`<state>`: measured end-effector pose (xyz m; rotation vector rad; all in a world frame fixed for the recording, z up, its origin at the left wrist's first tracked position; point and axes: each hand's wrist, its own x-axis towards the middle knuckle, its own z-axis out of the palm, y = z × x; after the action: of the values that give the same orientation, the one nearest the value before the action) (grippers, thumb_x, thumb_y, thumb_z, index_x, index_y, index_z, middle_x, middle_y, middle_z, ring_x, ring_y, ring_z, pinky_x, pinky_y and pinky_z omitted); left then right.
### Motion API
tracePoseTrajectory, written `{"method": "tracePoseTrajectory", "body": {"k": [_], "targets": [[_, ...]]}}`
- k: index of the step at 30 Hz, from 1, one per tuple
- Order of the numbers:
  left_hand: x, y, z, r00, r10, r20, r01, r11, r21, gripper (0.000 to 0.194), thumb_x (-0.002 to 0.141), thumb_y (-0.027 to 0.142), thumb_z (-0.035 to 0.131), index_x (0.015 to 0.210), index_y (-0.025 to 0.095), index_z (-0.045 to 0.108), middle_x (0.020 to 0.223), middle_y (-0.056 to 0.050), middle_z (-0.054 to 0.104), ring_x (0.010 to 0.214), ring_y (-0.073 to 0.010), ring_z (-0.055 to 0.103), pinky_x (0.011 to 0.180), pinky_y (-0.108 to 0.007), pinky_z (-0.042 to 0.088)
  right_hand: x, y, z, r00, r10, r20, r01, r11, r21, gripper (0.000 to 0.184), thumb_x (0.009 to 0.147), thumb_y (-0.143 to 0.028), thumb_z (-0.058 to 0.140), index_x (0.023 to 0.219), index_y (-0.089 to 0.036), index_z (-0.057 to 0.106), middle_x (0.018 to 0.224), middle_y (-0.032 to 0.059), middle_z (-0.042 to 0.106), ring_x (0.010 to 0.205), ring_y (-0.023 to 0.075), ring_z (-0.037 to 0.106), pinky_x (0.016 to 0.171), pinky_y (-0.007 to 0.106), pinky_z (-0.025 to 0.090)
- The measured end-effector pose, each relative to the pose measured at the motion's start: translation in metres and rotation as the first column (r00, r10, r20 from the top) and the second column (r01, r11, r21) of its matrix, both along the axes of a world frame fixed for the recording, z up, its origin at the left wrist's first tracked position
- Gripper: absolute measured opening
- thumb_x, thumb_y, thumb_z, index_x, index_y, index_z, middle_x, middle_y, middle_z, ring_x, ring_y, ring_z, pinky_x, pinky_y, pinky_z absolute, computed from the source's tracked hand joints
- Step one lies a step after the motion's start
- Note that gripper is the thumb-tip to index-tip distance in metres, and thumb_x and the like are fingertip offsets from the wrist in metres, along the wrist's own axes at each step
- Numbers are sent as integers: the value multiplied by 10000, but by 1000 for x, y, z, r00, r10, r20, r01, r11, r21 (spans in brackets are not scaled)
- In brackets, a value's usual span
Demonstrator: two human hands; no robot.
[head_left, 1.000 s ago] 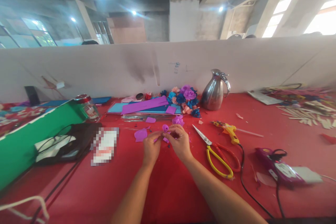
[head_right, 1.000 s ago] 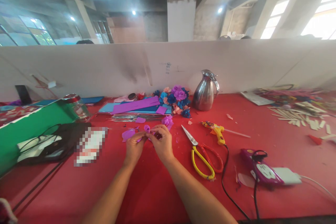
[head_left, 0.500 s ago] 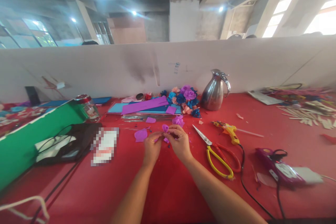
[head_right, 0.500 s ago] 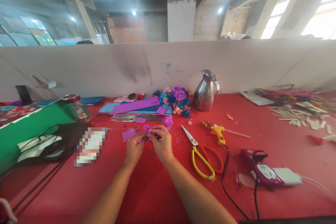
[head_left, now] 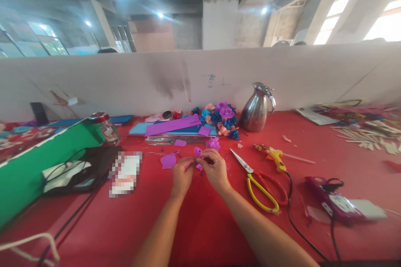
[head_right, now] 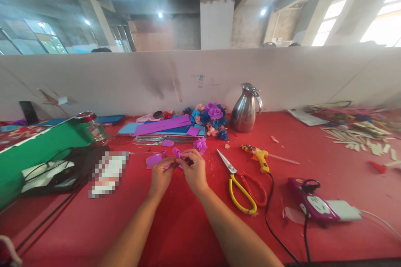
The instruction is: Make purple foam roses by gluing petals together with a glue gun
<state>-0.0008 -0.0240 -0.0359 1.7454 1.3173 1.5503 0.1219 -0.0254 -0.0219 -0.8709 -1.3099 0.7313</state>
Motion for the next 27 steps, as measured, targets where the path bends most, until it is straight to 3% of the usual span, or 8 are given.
{"method": "tracePoseTrajectory", "body": {"k": [17,27], "targets": [[0,-3,1,999,-27,33,29,998,-51,182,769,325,626,812,210,760,778,-31,747,697,-180,664,669,-273,518,-1,1,-2,994,44,-100,-47,998,-33,82,704,-265,698,682,-197,658,727,14,617,683,147,571,612,257,454],[4,-7,5,996,76,-36,-76,997,12,185,763,345,634,734,208,755,685,-28,729,648,-172,656,640,-258,504,-2,2,-6,977,84,-197,-105,990,-97,76,666,-245,723,680,-195,667,704,2,614,678,146,570,640,262,450]]}}
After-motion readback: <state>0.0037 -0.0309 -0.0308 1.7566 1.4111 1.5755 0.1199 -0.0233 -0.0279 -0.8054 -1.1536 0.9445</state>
